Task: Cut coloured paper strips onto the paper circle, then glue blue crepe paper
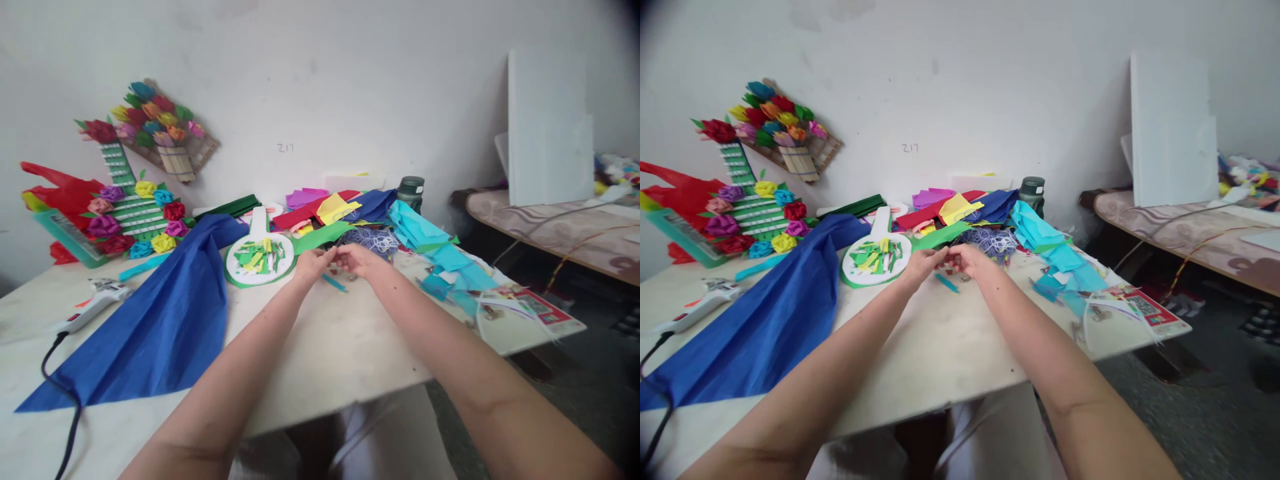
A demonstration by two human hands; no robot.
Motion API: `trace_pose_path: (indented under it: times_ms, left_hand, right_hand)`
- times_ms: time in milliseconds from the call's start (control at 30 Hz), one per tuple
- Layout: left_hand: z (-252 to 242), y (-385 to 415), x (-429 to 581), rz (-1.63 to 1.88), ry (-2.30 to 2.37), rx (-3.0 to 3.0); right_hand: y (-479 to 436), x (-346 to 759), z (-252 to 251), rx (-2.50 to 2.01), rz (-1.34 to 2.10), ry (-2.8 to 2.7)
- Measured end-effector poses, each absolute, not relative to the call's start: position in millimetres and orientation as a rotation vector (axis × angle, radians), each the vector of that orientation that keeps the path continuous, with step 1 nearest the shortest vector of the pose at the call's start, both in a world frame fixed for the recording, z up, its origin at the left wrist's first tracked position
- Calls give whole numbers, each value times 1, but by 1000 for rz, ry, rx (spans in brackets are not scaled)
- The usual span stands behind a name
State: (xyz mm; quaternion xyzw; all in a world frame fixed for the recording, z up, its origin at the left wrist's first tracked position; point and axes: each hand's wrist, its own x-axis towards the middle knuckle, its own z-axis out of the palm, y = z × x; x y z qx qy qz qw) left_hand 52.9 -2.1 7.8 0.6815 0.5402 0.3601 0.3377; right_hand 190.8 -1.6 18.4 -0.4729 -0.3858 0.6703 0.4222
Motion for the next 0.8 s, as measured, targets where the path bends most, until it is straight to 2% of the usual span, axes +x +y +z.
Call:
trace_pose_path:
  times_ms: [233, 567, 633, 800]
  left_hand:
    - [7, -2, 41, 1010, 1198, 1563]
    - [37, -3, -27, 635, 1159, 1807]
    - [41, 0, -45, 745, 1226, 1806]
    - [45, 18, -108, 1489, 1681, 1540]
  right_hand:
    - [2, 175, 8, -1112, 1708, -920]
    - [26, 174, 13, -1297, 1410, -676]
    - [29, 174, 11, -1289, 1431, -648]
    - [27, 163, 8, -1278, 1532, -732]
